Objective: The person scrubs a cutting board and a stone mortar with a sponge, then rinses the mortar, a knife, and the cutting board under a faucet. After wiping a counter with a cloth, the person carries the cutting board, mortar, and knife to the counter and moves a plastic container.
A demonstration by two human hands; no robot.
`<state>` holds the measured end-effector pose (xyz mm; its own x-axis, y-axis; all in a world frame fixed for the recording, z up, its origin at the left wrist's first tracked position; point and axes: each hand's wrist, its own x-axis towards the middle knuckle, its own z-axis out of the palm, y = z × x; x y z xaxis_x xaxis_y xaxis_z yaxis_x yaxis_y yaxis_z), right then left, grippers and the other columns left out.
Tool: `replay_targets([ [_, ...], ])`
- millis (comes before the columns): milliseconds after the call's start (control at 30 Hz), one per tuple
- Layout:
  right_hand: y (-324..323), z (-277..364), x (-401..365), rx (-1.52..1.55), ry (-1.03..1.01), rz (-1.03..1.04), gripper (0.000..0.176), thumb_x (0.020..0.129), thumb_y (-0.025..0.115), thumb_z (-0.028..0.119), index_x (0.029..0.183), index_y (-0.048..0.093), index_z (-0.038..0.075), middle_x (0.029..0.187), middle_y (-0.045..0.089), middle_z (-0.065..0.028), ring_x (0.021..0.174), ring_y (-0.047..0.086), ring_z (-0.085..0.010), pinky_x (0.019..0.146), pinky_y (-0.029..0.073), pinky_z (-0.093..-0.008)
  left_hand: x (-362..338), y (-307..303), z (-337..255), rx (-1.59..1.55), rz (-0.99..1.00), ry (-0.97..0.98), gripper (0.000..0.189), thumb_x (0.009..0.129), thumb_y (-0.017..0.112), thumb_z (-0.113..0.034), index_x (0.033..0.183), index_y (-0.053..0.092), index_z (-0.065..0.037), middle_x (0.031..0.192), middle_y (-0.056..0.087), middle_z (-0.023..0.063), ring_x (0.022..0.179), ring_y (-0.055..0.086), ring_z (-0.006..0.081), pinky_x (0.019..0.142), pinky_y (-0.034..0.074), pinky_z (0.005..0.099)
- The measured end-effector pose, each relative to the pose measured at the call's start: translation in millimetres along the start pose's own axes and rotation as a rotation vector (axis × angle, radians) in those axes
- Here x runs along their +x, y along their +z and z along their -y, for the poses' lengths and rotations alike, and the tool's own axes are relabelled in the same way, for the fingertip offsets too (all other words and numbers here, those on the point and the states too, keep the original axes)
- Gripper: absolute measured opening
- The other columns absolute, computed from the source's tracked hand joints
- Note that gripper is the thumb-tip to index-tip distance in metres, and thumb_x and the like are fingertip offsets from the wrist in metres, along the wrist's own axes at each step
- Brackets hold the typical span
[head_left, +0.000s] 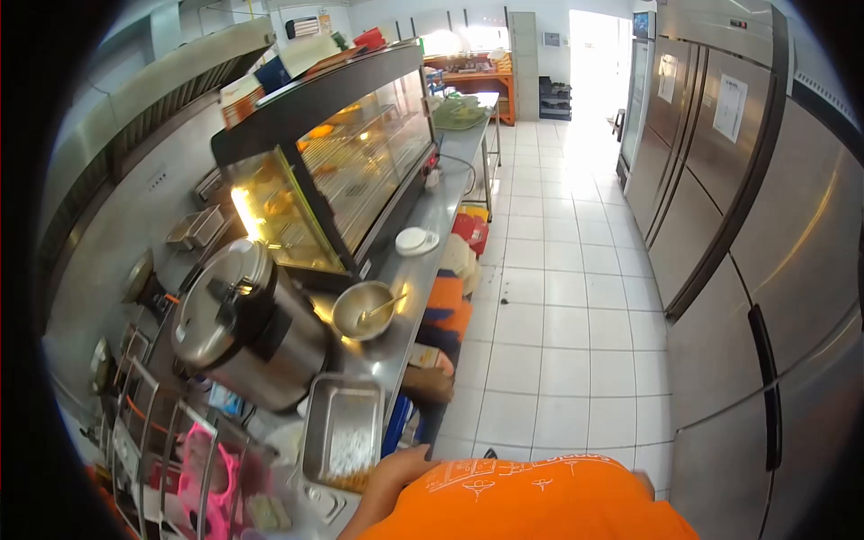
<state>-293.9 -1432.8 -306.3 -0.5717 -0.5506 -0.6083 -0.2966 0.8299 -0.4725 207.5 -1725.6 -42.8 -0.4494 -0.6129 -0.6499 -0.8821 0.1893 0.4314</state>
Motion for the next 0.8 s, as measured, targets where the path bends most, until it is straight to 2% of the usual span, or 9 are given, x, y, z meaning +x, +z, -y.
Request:
replay_targets([
  [33,15.2,-50.9,16.7,-0.107,-0.106,-0.114,0.028,0.070,0.065,0.012,0.098,0.063,0.007,0.084,0.065,-0.0058,0.082,0.060,-0.0212,0.072,0.048,-0.0352,19.8,-23.6,-15.5,0.002,0.000,0.012,0.078,0.078,0.047,-0.056,0.126,0.037,0.005,0.121,0.048,0.0246,0.112,0.048,0.0338,0.092,0.039,0.0358],
  [67,12.0,-54.0,11.2,-0.129,0.034,-0.051,0.028,0.070,0.065,0.012,0.098,0.063,0.007,0.084,0.065,-0.0060,0.082,0.060,-0.0213,0.073,0.048,-0.0351,39.9,-45.2,-32.3,0.059,-0.046,0.075,0.077,0.079,0.047,-0.056,0.126,0.037,0.004,0.120,0.048,0.0243,0.112,0.048,0.0340,0.091,0.039,0.0364],
  [133,-2.1,-24.2,24.2,-0.039,0.286,0.062,0.029,0.070,0.065,0.012,0.098,0.063,0.007,0.084,0.065,-0.0064,0.082,0.060,-0.0216,0.073,0.048,-0.0349,76.3,-87.6,-73.3,0.167,-0.022,0.115,0.074,0.080,0.047,-0.054,0.126,0.039,0.003,0.120,0.048,0.0239,0.112,0.047,0.0344,0.092,0.039,0.0372],
  [233,-23.6,23.2,51.7,0.073,0.384,0.079,0.029,0.070,0.065,0.012,0.098,0.063,0.007,0.085,0.064,-0.0070,0.082,0.060,-0.0220,0.074,0.048,-0.0347,150.2,-133.6,-120.7,0.250,0.065,0.161,0.070,0.081,0.047,-0.053,0.125,0.041,0.002,0.120,0.048,0.0229,0.111,0.047,0.0342,0.092,0.038,0.0372],
  [500,-79.8,103.7,201.9,0.011,0.320,0.155,0.031,0.069,0.066,0.012,0.099,0.063,0.007,0.088,0.064,-0.0086,0.083,0.060,-0.0230,0.076,0.048,-0.0341,361.6,-167.2,-143.3,0.052,-0.015,0.365,0.060,0.085,0.046,-0.046,0.123,0.043,0.001,0.117,0.053,0.0187,0.109,0.050,0.0315,0.089,0.040,0.0358],
  [567,-104.7,129.4,249.5,-0.054,0.276,0.173,0.031,0.069,0.066,0.012,0.099,0.063,0.007,0.088,0.064,-0.0090,0.083,0.060,-0.0233,0.076,0.048,-0.0340,416.6,-144.7,-95.7,-0.515,-0.027,0.176,0.062,0.084,0.045,-0.048,0.124,0.043,0.000,0.122,0.050,0.0181,0.110,0.050,0.0266,0.091,0.038,0.0314],
  [633,-134.7,158.5,302.6,-0.163,0.207,0.172,0.032,0.068,0.066,0.012,0.099,0.063,0.007,0.089,0.064,-0.0094,0.083,0.060,-0.0235,0.077,0.048,-0.0338,476.2,-65.4,-6.7,-0.811,-0.215,-0.188,0.060,0.085,0.044,-0.046,0.125,0.042,-0.001,0.123,0.049,0.0164,0.111,0.049,0.0244,0.091,0.038,0.0304],
  [733,-193.3,229.3,408.8,-0.483,-0.012,0.115,0.032,0.068,0.066,0.012,0.100,0.062,0.007,0.090,0.064,-0.0100,0.084,0.060,-0.0239,0.078,0.048,-0.0336,433.4,-43.4,56.4,-0.628,0.008,-0.658,0.060,0.085,0.045,-0.045,0.125,0.042,-0.001,0.123,0.049,0.0162,0.111,0.048,0.0244,0.091,0.038,0.0306],
  [800,-233.1,312.4,474.9,-0.013,0.080,0.100,0.036,0.067,0.067,0.013,0.103,0.061,0.006,0.095,0.062,-0.0131,0.089,0.058,-0.0263,0.081,0.046,-0.0336,411.3,-43.9,67.9,-0.627,0.108,-0.775,0.059,0.085,0.045,-0.045,0.125,0.042,-0.001,0.123,0.049,0.0161,0.112,0.048,0.0244,0.092,0.038,0.0307],
])
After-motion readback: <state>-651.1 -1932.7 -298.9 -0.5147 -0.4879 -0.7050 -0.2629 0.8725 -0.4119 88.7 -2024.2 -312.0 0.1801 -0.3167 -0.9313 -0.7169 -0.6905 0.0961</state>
